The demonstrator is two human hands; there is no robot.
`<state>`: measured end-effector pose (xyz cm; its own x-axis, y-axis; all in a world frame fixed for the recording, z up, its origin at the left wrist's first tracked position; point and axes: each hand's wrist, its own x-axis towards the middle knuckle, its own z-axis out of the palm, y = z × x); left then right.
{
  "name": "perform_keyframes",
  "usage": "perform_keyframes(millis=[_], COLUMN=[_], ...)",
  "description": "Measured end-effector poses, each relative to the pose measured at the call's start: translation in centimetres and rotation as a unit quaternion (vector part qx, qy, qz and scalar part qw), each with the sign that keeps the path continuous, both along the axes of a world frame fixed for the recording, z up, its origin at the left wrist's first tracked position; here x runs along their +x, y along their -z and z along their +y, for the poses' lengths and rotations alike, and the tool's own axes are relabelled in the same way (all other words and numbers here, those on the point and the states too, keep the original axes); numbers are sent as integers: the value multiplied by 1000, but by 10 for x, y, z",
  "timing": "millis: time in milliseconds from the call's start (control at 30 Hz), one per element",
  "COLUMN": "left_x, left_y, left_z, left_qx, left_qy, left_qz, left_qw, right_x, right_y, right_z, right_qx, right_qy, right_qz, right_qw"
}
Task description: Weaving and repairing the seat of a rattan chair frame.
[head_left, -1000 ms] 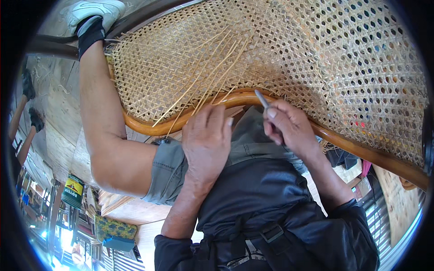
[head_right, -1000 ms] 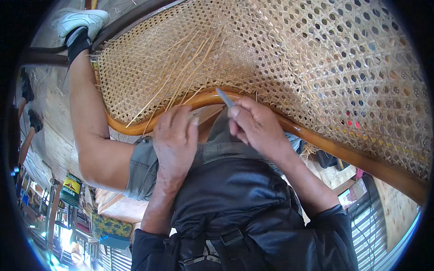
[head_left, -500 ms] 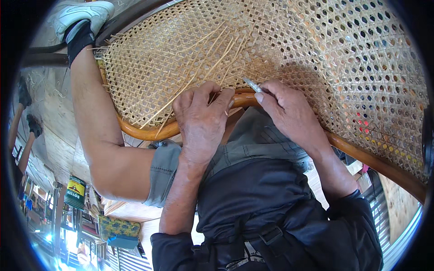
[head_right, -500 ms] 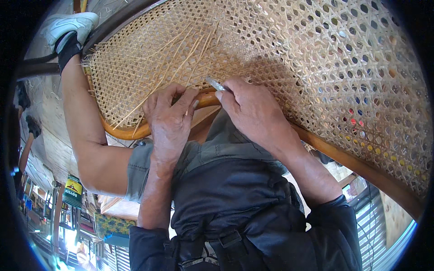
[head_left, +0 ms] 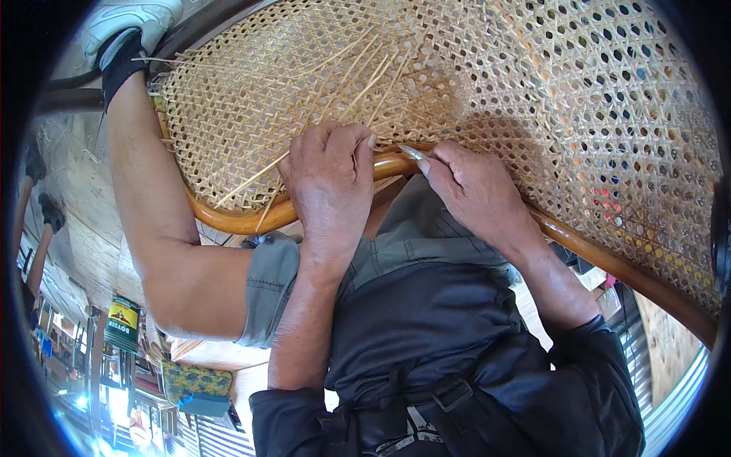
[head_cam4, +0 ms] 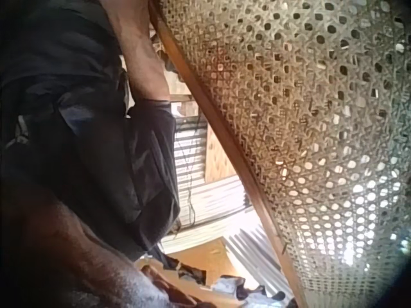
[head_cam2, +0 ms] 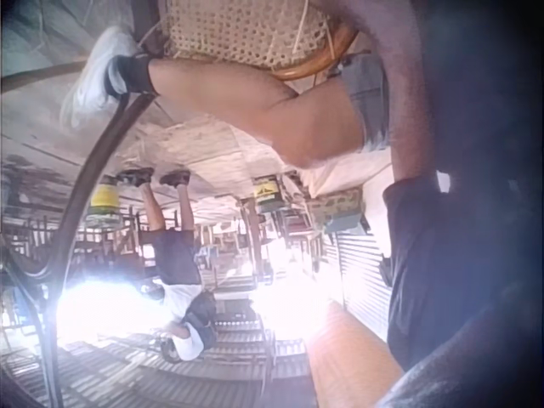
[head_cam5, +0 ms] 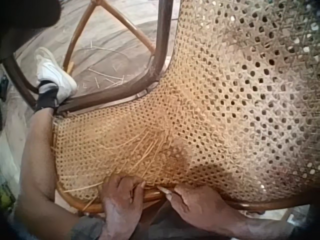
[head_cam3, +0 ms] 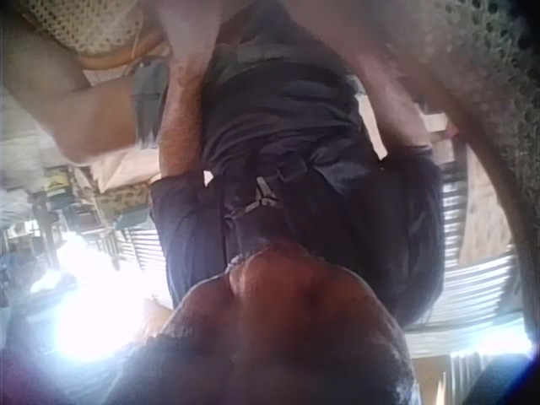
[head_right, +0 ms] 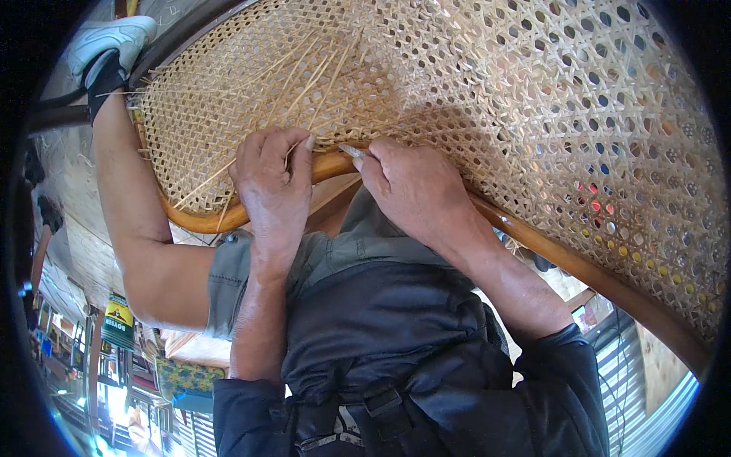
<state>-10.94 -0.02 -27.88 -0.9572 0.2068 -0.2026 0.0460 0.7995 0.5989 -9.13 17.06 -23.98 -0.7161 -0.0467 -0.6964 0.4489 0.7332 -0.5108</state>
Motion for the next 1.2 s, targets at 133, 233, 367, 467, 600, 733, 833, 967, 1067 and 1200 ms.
perform_keyframes(millis=[133,233,367,467,600,733,833,967,1067,1200], left_x=[0,-2,-2,-3,-3,-3,-2,-2,-3,-3], left_y=[2,2,4,5,4,3,4,5,6,6], left_z=[0,1,1,2,3,0,2,0,0,0], left_qx=[6,2,-1,18,10,1,-6,1,-11,-19], left_qy=[-1,-7,-3,4,4,2,4,-7,-3,-7], left_qz=[-7,-18,-20,16,7,-9,6,12,20,14], left_qw=[1000,1000,1000,1000,1000,1000,1000,1000,1000,1000], right_x=[1,4,-1,0,0,-4,-3,-10,-10,-11], right_y=[0,1,-3,-2,0,-4,-1,1,5,7], right_z=[-1,-1,-3,-2,-1,-1,2,3,3,2], right_qx=[5,3,8,10,10,2,-6,12,26,28], right_qy=[-9,8,-1,1,-13,-15,-30,-52,-83,-88], right_qz=[9,19,-18,-15,-6,-22,14,11,35,25], right_qw=[1000,1000,1000,1000,1000,1000,999,999,996,995])
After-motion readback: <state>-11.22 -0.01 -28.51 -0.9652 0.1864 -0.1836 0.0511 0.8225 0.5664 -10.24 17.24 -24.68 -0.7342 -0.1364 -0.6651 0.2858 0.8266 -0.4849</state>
